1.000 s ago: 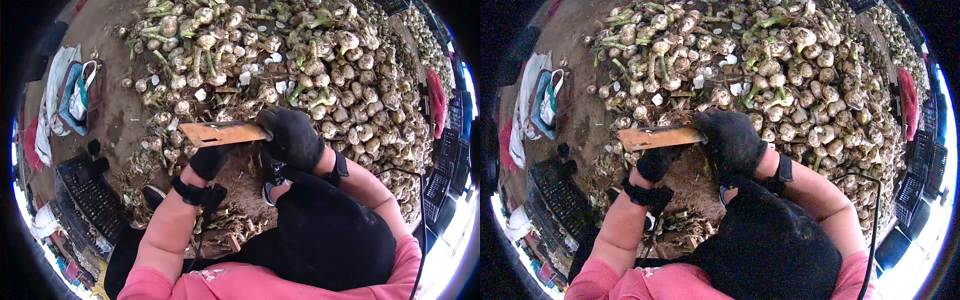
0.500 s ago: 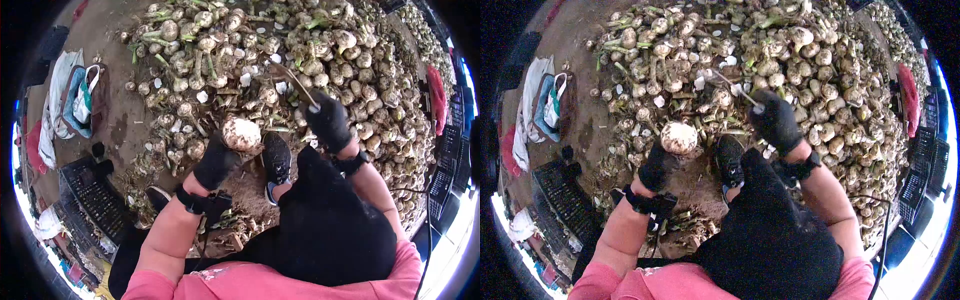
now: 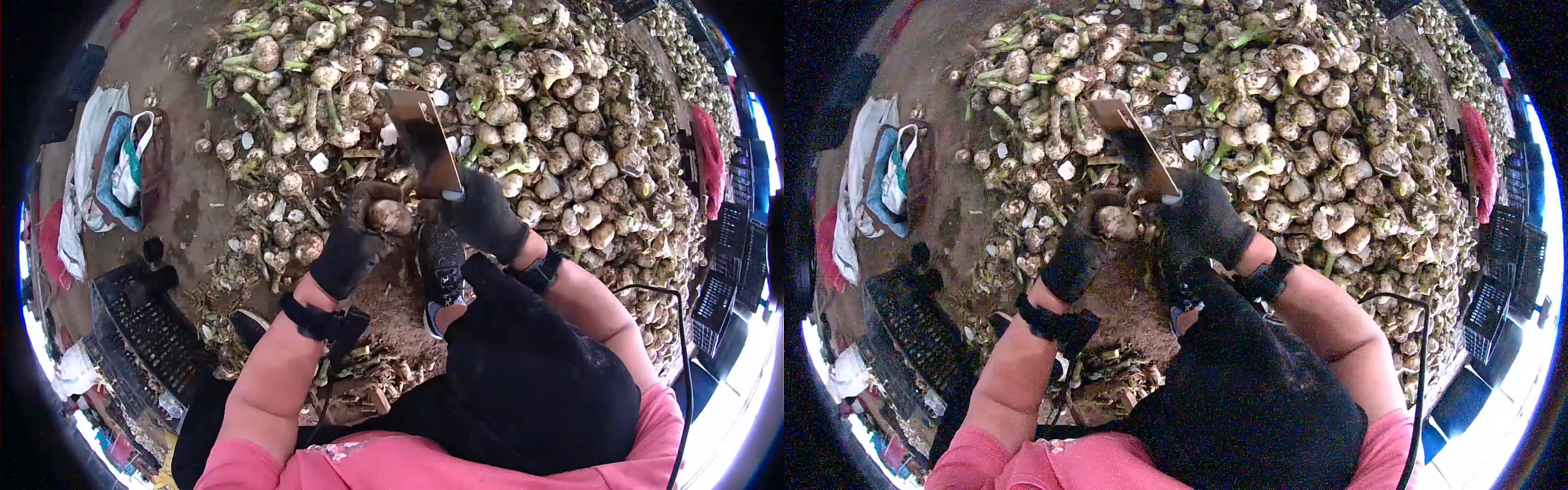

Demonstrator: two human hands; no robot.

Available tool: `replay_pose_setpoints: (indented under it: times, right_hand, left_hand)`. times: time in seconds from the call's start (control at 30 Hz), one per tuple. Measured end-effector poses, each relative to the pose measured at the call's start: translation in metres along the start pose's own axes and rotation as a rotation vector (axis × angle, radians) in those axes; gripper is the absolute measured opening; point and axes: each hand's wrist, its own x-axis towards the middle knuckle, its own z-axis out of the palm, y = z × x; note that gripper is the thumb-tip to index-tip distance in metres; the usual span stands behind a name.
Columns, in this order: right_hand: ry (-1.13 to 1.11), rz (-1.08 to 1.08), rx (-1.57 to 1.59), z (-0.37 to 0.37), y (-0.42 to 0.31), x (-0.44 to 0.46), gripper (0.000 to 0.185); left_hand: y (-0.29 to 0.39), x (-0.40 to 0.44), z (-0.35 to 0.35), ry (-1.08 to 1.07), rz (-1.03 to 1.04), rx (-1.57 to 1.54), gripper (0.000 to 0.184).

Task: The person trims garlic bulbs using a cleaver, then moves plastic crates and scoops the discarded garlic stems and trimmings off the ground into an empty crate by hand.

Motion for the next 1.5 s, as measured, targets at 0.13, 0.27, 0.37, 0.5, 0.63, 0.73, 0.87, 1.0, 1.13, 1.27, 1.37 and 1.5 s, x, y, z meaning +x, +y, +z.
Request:
replay_pose_setpoints:
  times: [0.13,0.27,0.37,0.5,0.63,0.73,0.87,1.0,1.13,1.27,1.37,1.5]
  right_hand:
    - [0.065,0.075,0.039,-0.028,-0.034,0.020,0.018]
    - [0.048,0.167,0.028,-0.021,-0.012,-0.008,0.018]
    - [-0.204,0.407,-0.166,-0.033,0.024,-0.027,0.017]
    - [-0.015,0.355,0.275,-0.024,-0.039,-0.006,0.020]
    - [-0.071,0.257,0.228,-0.014,-0.039,-0.012,0.025]
    - [0.047,0.488,0.271,-0.049,-0.034,-0.024,0.022]
    - [0.356,0.476,-0.183,-0.134,-0.026,-0.062,0.020]
    - [0.478,0.313,-1.401,-0.253,-0.014,-0.113,0.029]
    - [0.685,0.367,-0.683,-0.219,0.024,-0.103,0.023]
    - [0.330,0.452,-0.109,-0.084,-0.012,-0.028,0.019]
    - [0.009,0.271,-0.308,-0.039,-0.044,0.001,0.017]
    - [-0.113,-0.070,-0.366,-0.007,-0.053,0.014,0.022]
  left_hand:
    - [-0.010,-0.003,-0.004,0.061,-0.090,-0.036,0.054]
    - [0.016,-0.014,0.000,0.105,0.134,0.002,0.042]
    - [0.020,-0.017,-0.016,0.080,0.053,-0.436,0.043]
    - [-0.012,-0.008,-0.001,0.332,0.368,0.292,0.060]
    - [0.005,-0.012,0.037,-0.076,0.138,-0.551,0.070]
    - [-0.046,-0.013,-0.010,0.052,0.049,0.082,0.052]
    - [-0.137,0.005,-0.129,0.571,0.118,0.229,0.021]
    - [-0.095,0.023,-0.113,0.513,-0.286,1.173,0.039]
    - [-0.174,0.047,-0.149,0.991,-0.209,1.493,0.040]
    - [-0.081,0.022,-0.110,0.524,-0.076,-0.423,0.029]
    - [-0.044,-0.007,-0.079,0.184,0.007,0.219,0.035]
    - [-0.049,-0.015,-0.043,0.127,-0.176,-0.244,0.036]
